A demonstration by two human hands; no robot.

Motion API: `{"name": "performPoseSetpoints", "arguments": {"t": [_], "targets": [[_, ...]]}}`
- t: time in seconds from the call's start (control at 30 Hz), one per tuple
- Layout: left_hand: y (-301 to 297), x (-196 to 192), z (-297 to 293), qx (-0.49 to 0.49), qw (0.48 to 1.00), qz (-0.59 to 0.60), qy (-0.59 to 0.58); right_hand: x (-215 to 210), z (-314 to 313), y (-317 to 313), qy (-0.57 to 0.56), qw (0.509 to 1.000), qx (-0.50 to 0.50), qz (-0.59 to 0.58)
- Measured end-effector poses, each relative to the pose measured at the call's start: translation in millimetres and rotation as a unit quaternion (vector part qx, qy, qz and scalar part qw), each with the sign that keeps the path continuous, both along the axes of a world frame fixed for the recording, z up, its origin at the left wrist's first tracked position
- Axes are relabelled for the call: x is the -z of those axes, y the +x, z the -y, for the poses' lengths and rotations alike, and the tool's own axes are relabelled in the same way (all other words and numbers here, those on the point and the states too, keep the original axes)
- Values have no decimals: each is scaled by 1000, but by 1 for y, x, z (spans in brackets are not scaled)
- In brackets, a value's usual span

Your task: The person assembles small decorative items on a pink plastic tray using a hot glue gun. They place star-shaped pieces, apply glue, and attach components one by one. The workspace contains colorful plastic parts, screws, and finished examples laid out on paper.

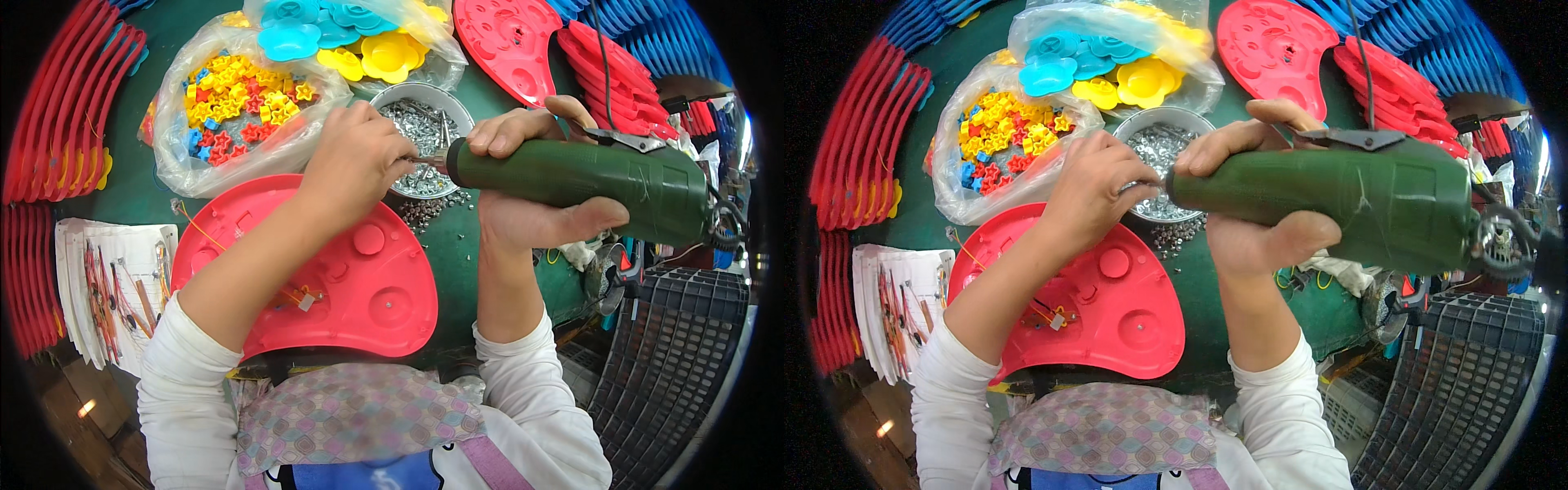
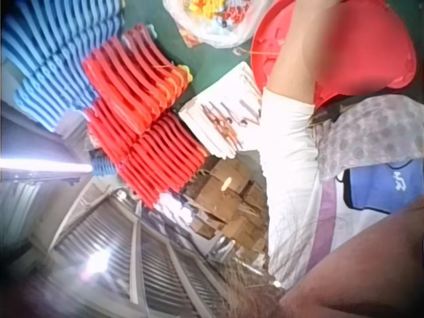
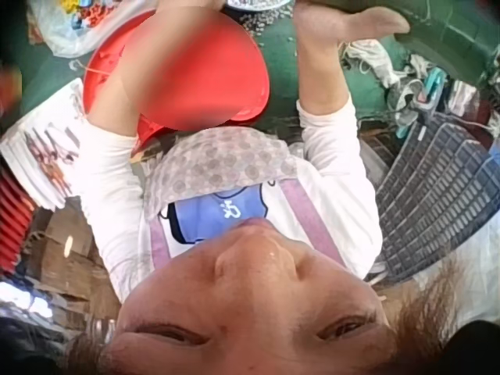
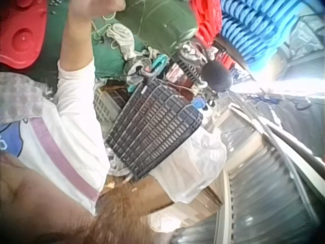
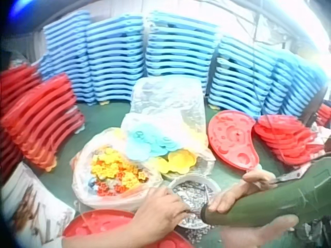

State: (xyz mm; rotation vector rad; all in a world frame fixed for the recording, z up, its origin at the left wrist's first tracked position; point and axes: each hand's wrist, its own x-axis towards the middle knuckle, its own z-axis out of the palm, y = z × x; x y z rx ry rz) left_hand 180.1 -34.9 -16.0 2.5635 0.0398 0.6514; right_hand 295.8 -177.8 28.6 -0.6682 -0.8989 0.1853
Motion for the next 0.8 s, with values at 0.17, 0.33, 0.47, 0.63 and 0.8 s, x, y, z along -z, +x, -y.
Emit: {"name": "performPoseSetpoints", "arguments": {"t": [0.17,0.33,0.47,0.63,0.8], "targets": [[-16,-1,-4,-31,998,54,15,-4,1,-9,29,1000,-12,2],[-59,-10,-10,-61,993,24,-102,-8,-10,-37,19,998,-49,-27],[-91,-14,-15,-67,987,0,-143,-2,-21,-52,-4,997,-81,-9],[-113,-10,-18,-69,987,-11,-142,3,-30,-65,-3,992,-130,1],[-119,-6,-17,-72,995,42,-54,6,-34,-72,-5,989,-146,31]]}}
